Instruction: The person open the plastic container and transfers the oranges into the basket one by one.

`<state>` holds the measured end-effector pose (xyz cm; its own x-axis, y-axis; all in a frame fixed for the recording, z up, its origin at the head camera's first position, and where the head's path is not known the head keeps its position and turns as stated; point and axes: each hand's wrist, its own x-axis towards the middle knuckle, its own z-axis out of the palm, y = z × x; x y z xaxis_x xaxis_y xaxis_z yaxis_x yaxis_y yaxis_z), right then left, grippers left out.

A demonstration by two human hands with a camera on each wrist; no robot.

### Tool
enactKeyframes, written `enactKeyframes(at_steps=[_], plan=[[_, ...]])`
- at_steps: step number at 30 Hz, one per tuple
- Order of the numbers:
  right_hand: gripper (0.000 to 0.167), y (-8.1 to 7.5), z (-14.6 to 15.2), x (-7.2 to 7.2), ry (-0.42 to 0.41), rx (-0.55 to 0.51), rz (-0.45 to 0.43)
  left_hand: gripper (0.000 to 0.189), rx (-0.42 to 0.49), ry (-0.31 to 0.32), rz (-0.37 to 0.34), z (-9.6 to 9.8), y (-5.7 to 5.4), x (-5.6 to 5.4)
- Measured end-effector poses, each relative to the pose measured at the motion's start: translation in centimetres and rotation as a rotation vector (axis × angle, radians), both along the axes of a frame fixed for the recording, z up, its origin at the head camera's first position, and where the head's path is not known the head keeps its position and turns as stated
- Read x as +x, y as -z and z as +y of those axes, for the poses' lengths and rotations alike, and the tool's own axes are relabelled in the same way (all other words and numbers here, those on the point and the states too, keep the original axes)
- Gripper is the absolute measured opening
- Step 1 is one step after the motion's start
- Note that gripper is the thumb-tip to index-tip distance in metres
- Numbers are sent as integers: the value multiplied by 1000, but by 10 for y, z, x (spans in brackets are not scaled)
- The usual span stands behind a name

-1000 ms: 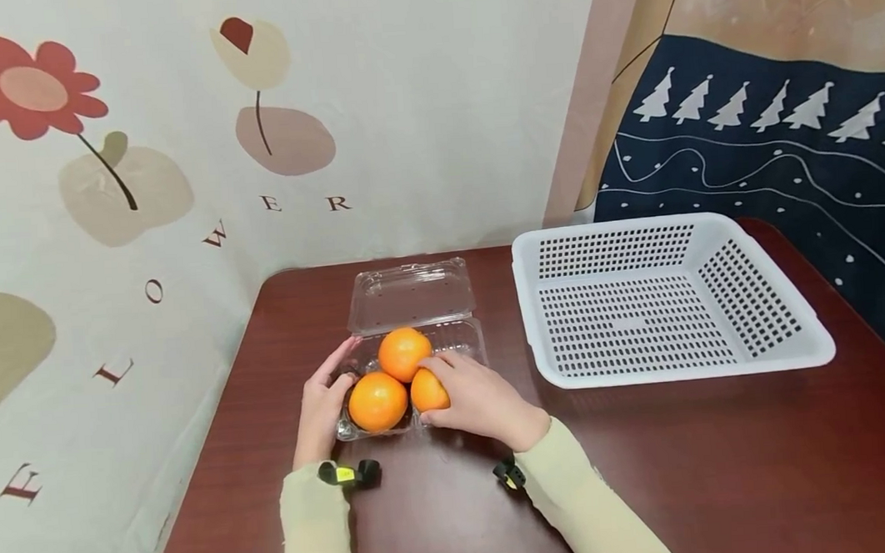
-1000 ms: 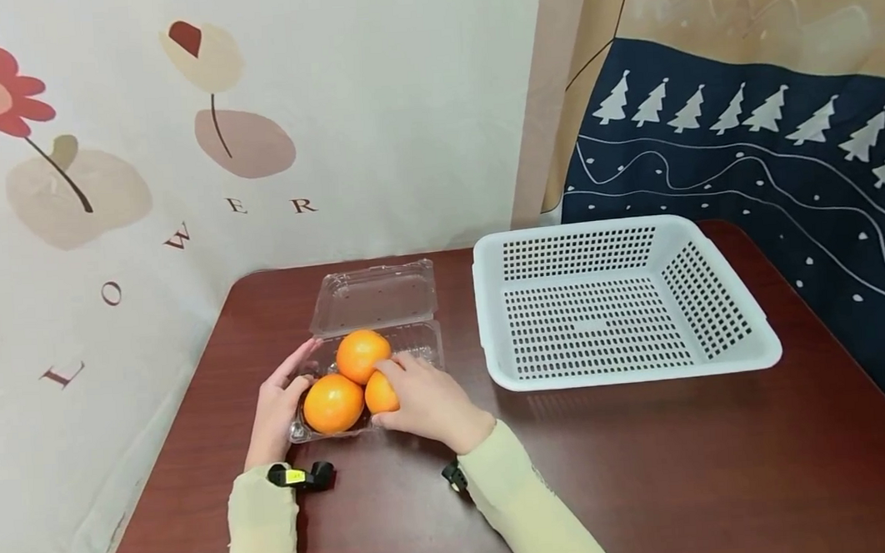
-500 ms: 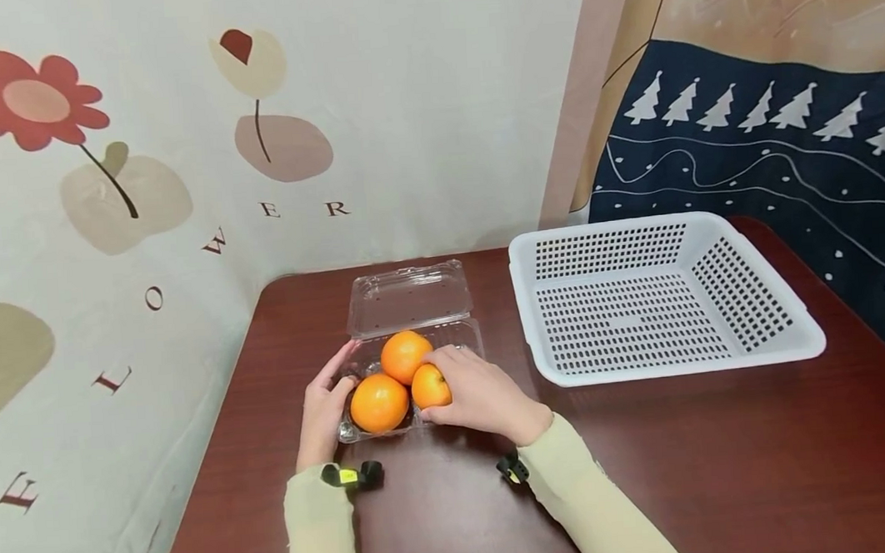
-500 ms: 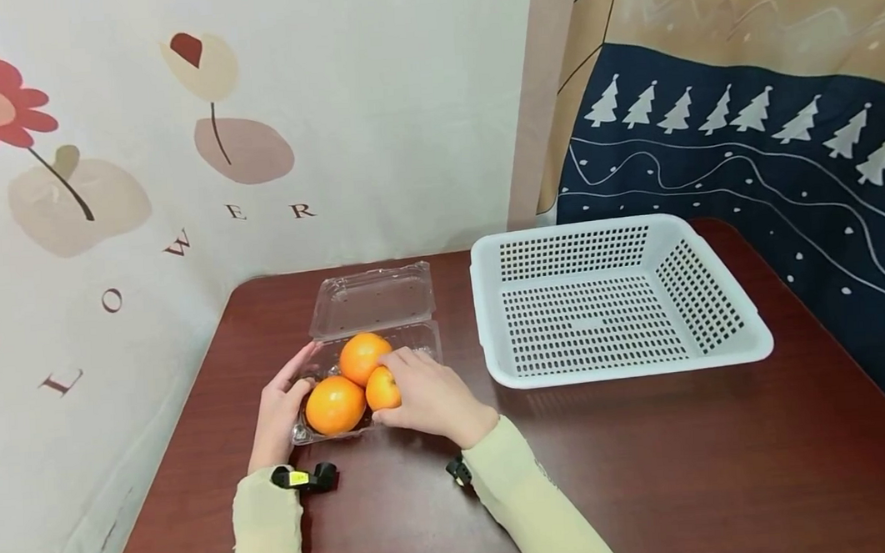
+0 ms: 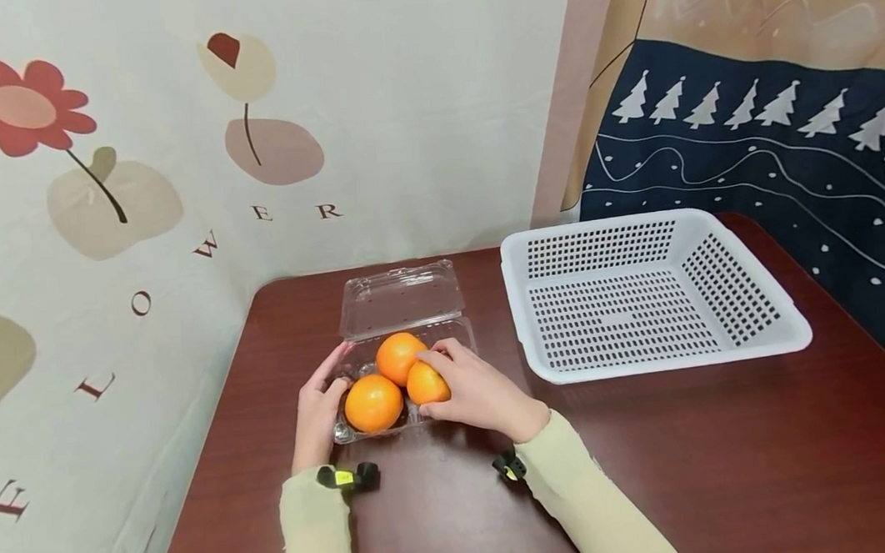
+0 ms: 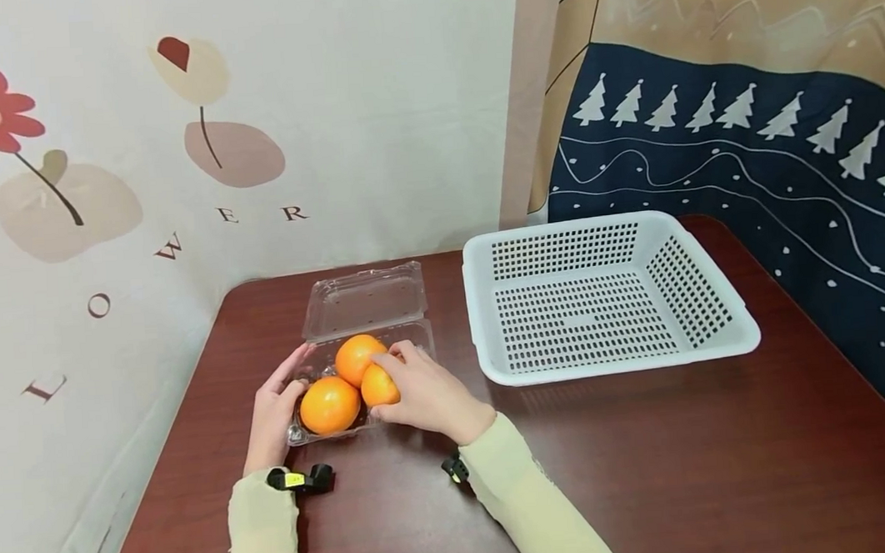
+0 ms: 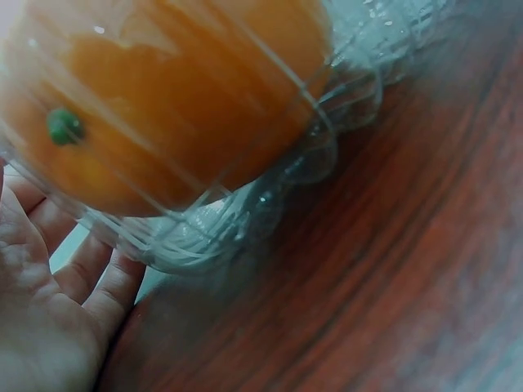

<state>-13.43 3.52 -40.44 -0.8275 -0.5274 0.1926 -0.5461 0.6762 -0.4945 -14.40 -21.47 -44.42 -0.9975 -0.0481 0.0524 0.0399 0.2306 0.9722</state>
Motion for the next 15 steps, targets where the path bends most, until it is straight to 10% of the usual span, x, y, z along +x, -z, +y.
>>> enactKeyframes(at_steps=[15], plan=[[67, -12, 7, 0, 19, -52, -50, 48, 8, 3, 11, 1, -4, 0]])
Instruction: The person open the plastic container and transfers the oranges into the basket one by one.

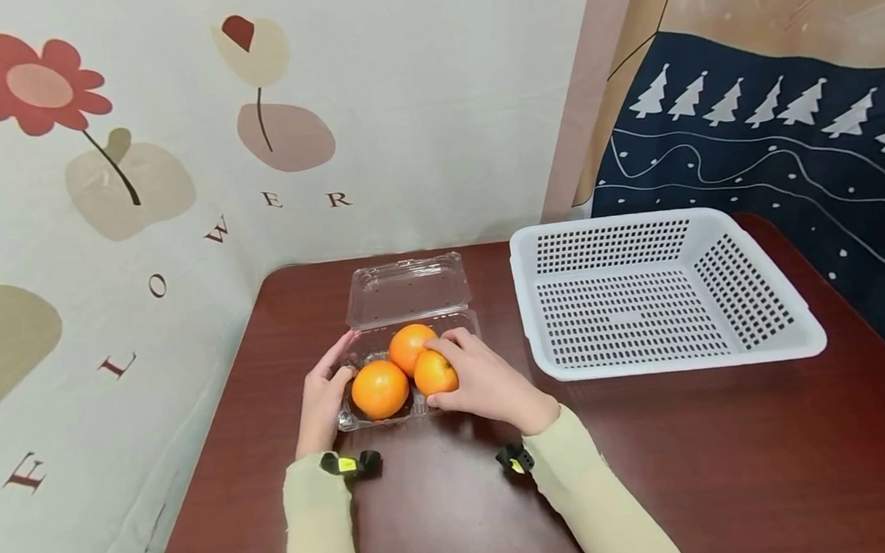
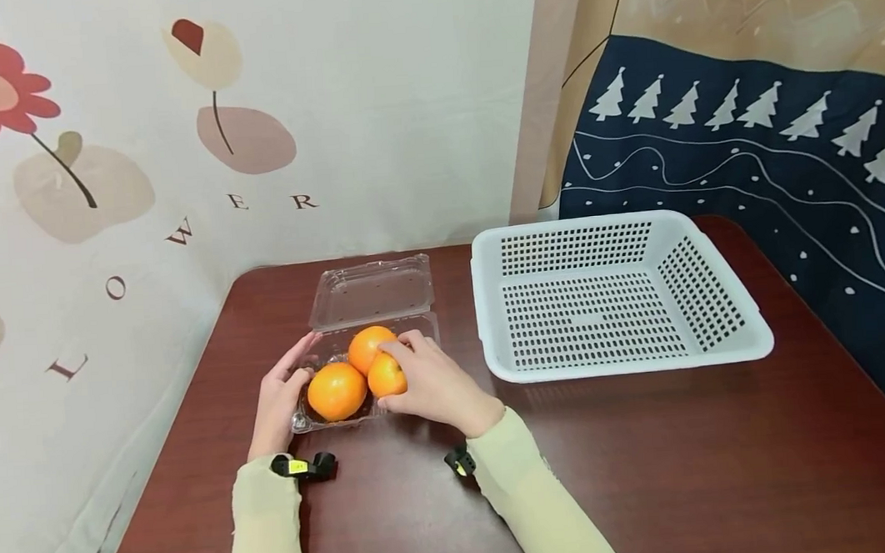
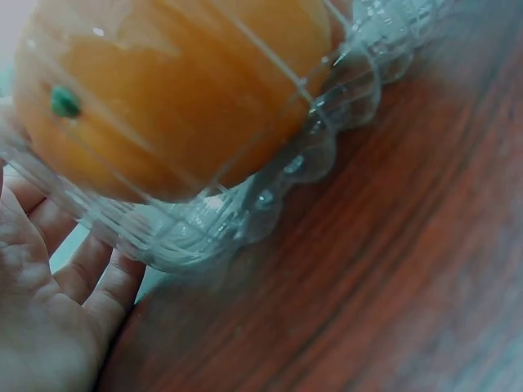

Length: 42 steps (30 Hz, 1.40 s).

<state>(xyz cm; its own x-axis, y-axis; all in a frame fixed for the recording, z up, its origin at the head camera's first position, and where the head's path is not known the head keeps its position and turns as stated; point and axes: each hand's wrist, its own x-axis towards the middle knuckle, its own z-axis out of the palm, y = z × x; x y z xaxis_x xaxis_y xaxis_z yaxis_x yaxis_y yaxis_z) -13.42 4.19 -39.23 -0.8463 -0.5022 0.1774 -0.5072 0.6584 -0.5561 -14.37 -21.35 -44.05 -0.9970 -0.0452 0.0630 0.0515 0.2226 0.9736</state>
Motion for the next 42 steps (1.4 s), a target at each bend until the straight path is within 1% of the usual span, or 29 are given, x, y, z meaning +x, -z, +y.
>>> enactKeyframes(at_steps=[5, 10, 13, 17, 20, 23, 31, 35, 38, 42], plan=[[69, -2, 2, 0, 19, -59, -7, 48, -7, 9, -8, -1, -1, 0], [73, -1, 2, 0, 0, -92, -31, 48, 3, -5, -34, -4, 0, 5], [70, -2, 2, 0, -9, -118, -32, 48, 8, -14, -23, -5, 1, 6], [64, -3, 4, 3, -1, -141, -57, 48, 31, 10, -18, -5, 4, 7], [63, -5, 4, 5, 0, -137, -65, 48, 51, 20, -21, -5, 6, 7], [64, -6, 2, 6, -8, -133, -47, 47, 60, 18, -12, -7, 7, 7], [64, -13, 1, 7, -6, -107, -33, 45, 55, 18, -22, -8, 6, 7], [63, -16, 2, 5, -3, -96, -13, 45, 70, 23, 1, -6, 4, 4], [64, -16, 3, 4, 5, -89, -5, 44, 78, 28, 3, -5, 4, 2], [65, -18, 6, 3, 35, -80, 5, 45, 80, 36, -12, -6, 8, -3]])
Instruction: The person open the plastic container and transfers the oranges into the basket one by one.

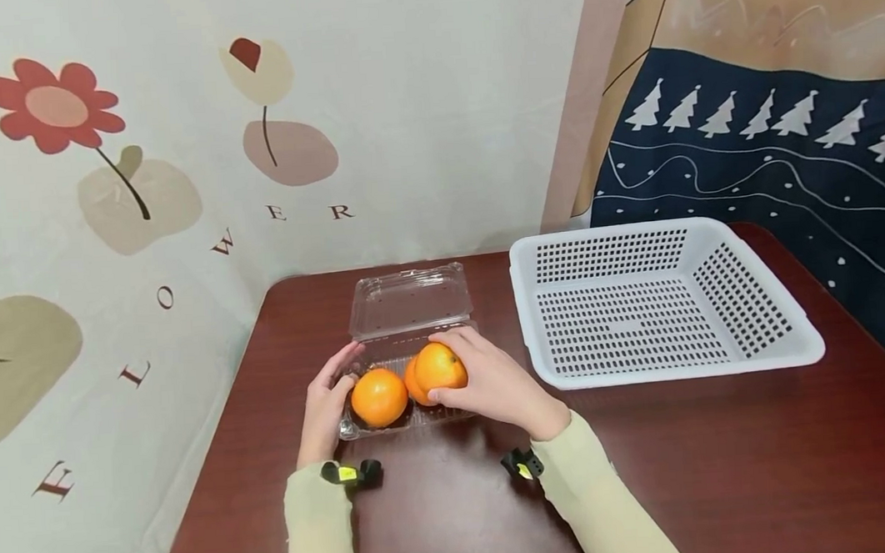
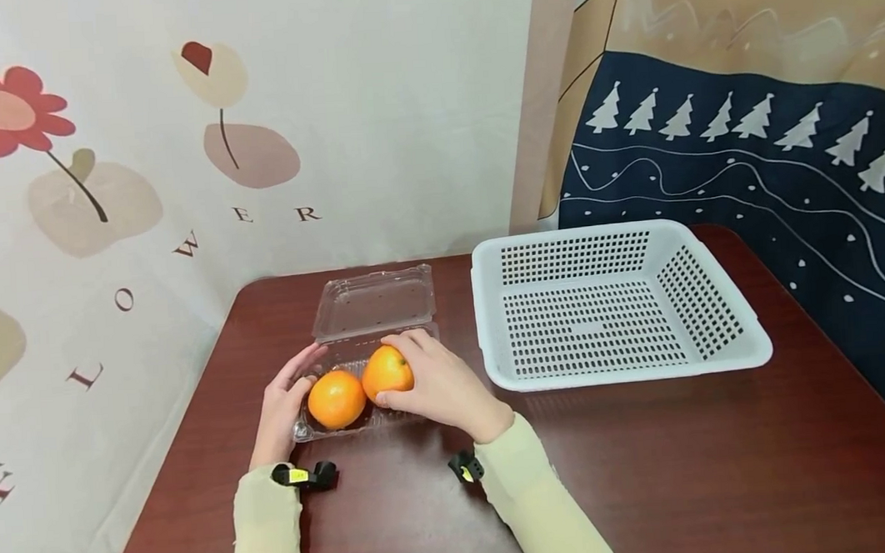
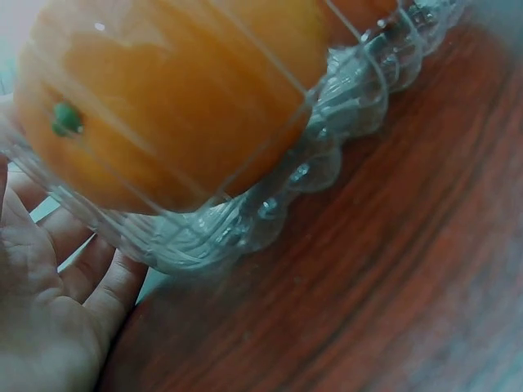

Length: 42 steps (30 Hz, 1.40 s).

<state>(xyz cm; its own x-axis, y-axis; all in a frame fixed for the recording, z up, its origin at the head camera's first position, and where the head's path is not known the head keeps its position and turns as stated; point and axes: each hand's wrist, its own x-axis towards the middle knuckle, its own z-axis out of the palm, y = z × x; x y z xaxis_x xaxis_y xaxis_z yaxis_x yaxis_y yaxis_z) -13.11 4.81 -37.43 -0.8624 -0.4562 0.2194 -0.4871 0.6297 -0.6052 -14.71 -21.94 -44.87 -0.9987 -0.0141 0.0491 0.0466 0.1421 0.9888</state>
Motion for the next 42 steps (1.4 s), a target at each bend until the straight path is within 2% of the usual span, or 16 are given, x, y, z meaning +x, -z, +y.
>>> enactKeyframes(at_steps=[6, 10, 12, 19, 26, 31, 38, 42], plan=[[68, -7, 4, -2, 50, 15, 7, 47, -7, -6, 21, -1, 13, -9], [67, -11, 6, -3, 54, 40, 36, 48, -7, -3, 45, -1, 15, -11], [66, -12, 7, -3, 57, 51, 45, 47, -7, -1, 38, 0, 13, -10], [64, -9, 11, 1, 60, 84, 58, 45, 8, -3, -3, 6, 0, 6], [64, -18, 14, -3, 70, 114, 77, 45, 2, 14, 15, 7, -3, 0], [65, -22, 11, -5, 40, 84, 63, 44, -9, -10, 19, -1, -6, 1], [71, -23, 14, -5, 141, 55, 41, 44, -8, 12, 7, 0, -7, 2], [69, -26, 15, -4, 165, 47, 56, 44, 5, 12, 13, 2, -5, 1]])
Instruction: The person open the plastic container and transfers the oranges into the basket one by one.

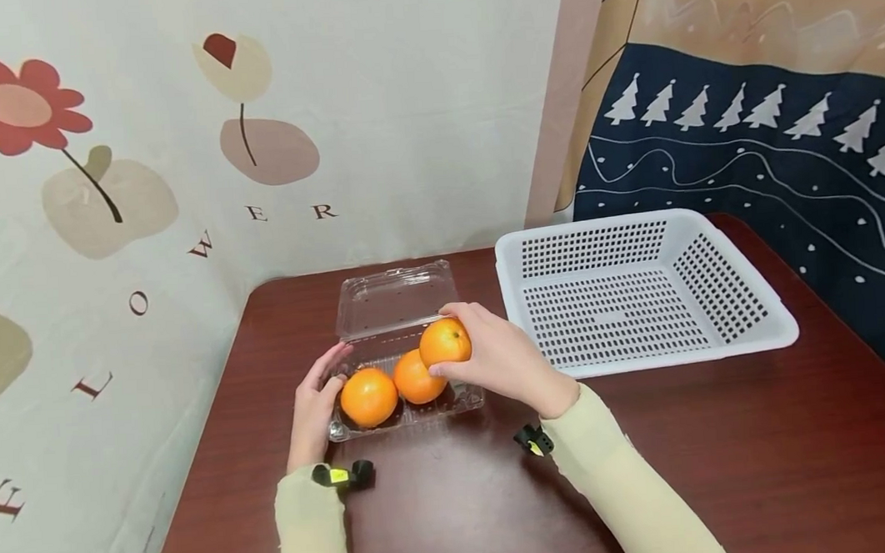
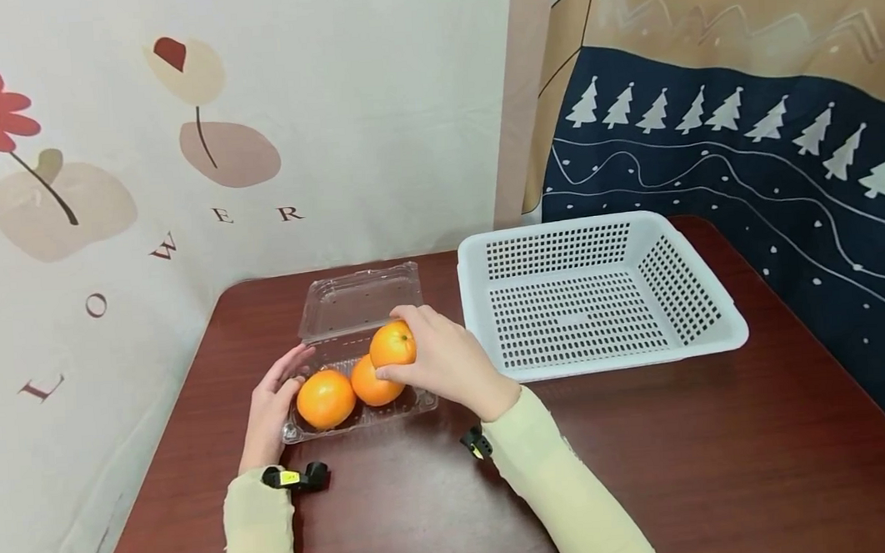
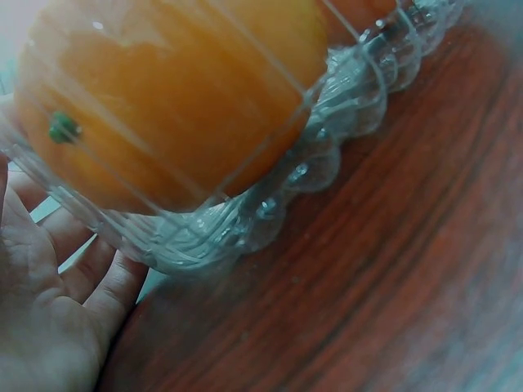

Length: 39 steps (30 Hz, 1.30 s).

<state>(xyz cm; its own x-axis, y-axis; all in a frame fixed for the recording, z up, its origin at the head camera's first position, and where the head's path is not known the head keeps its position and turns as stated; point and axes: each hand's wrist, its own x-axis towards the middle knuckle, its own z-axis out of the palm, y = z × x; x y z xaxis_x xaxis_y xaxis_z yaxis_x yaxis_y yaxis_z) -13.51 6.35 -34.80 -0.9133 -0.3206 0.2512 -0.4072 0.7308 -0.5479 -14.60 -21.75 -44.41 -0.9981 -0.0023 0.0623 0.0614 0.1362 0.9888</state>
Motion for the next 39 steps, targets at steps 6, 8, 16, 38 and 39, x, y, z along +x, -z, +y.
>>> enactKeyframes(at_steps=[6, 8, 16, 38, 39], plan=[[62, -6, 1, 2, -18, 15, 11, 44, 6, 0, 8, 0, 1, 1], [62, -9, 3, 2, -27, 22, 24, 44, 8, 2, 12, 0, 1, 0], [62, -17, 8, 3, -76, 81, 56, 44, 22, 0, 10, 1, 0, -1], [62, -30, 19, 3, -97, 159, 56, 44, 7, 12, 17, 1, 2, -1], [62, -30, 20, 3, -97, 159, 57, 44, 7, 11, 16, 2, 1, -1]])
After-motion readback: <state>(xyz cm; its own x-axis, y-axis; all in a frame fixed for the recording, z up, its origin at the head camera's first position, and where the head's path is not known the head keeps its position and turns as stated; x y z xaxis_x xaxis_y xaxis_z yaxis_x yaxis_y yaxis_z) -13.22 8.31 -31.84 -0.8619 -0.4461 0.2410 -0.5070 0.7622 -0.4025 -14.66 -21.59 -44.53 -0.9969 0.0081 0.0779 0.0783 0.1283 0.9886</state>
